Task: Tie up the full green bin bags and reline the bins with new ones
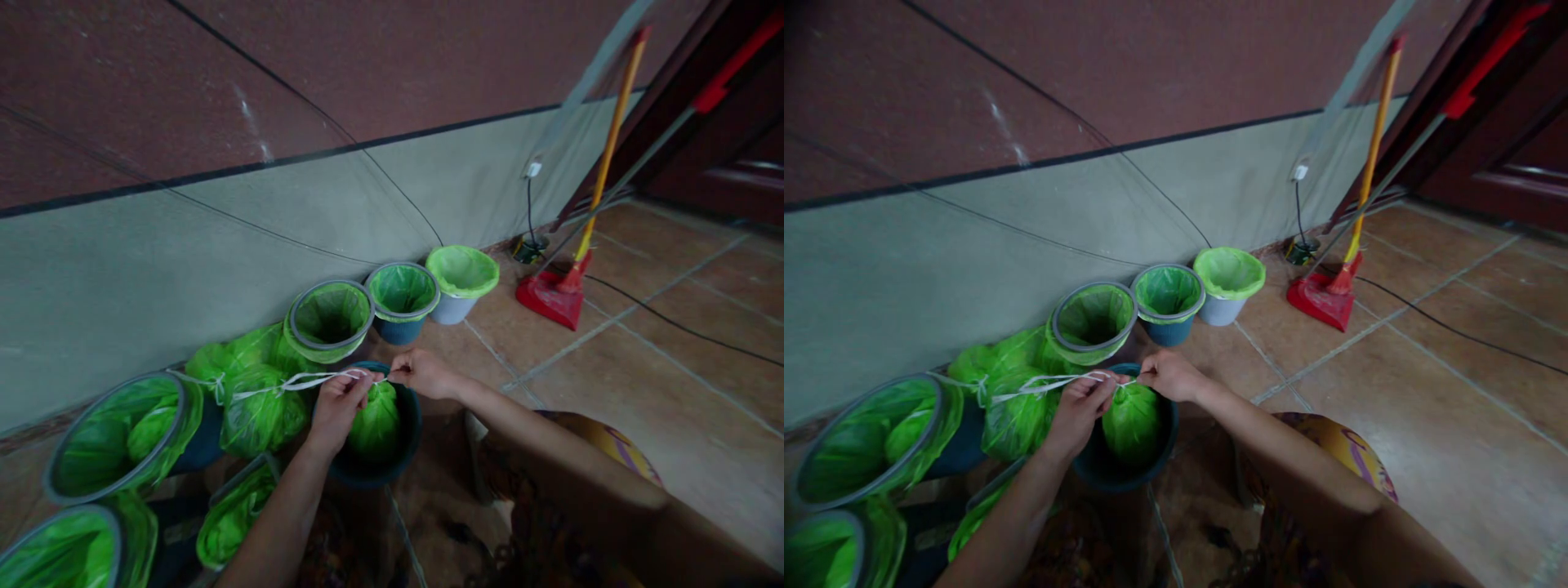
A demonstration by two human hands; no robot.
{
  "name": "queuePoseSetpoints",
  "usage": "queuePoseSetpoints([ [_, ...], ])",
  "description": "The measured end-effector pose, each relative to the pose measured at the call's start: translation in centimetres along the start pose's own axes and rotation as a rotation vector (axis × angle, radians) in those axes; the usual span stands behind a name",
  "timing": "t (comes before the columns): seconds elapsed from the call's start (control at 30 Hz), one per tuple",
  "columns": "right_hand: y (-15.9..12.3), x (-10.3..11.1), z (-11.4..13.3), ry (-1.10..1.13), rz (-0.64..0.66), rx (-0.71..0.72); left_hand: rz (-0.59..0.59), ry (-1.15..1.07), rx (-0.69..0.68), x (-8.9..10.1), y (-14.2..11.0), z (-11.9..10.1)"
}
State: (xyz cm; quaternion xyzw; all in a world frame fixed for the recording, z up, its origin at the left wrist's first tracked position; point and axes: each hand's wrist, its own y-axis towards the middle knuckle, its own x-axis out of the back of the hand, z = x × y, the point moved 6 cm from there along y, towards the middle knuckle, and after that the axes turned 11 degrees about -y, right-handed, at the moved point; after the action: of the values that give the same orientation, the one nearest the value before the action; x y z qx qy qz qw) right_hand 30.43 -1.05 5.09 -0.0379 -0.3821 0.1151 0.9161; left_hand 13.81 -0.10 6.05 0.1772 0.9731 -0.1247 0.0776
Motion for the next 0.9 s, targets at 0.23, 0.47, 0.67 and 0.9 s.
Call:
queuePoseSetpoints([
  [0.23,-0.4,-0.9,1.8,0.326,0.167,0.131,-0.007,0.219,0.174,0.7,0.4,2.9],
  [0.47,-0.8,-1.3,3.9,0.722,0.227,0.074,0.295,0.24,0.172,-1.6,-0.6,3.0],
  [0.67,-0.7,-1.9,2.7,0.803,0.107,-0.047,0.217,0.282,0.165,-1.3,-0.3,3.1],
  [0.9,-0.7,-2.1,2.0,0.153,0.048,0.073,0.053,0.09,0.202,0.3,0.0,2.9],
])
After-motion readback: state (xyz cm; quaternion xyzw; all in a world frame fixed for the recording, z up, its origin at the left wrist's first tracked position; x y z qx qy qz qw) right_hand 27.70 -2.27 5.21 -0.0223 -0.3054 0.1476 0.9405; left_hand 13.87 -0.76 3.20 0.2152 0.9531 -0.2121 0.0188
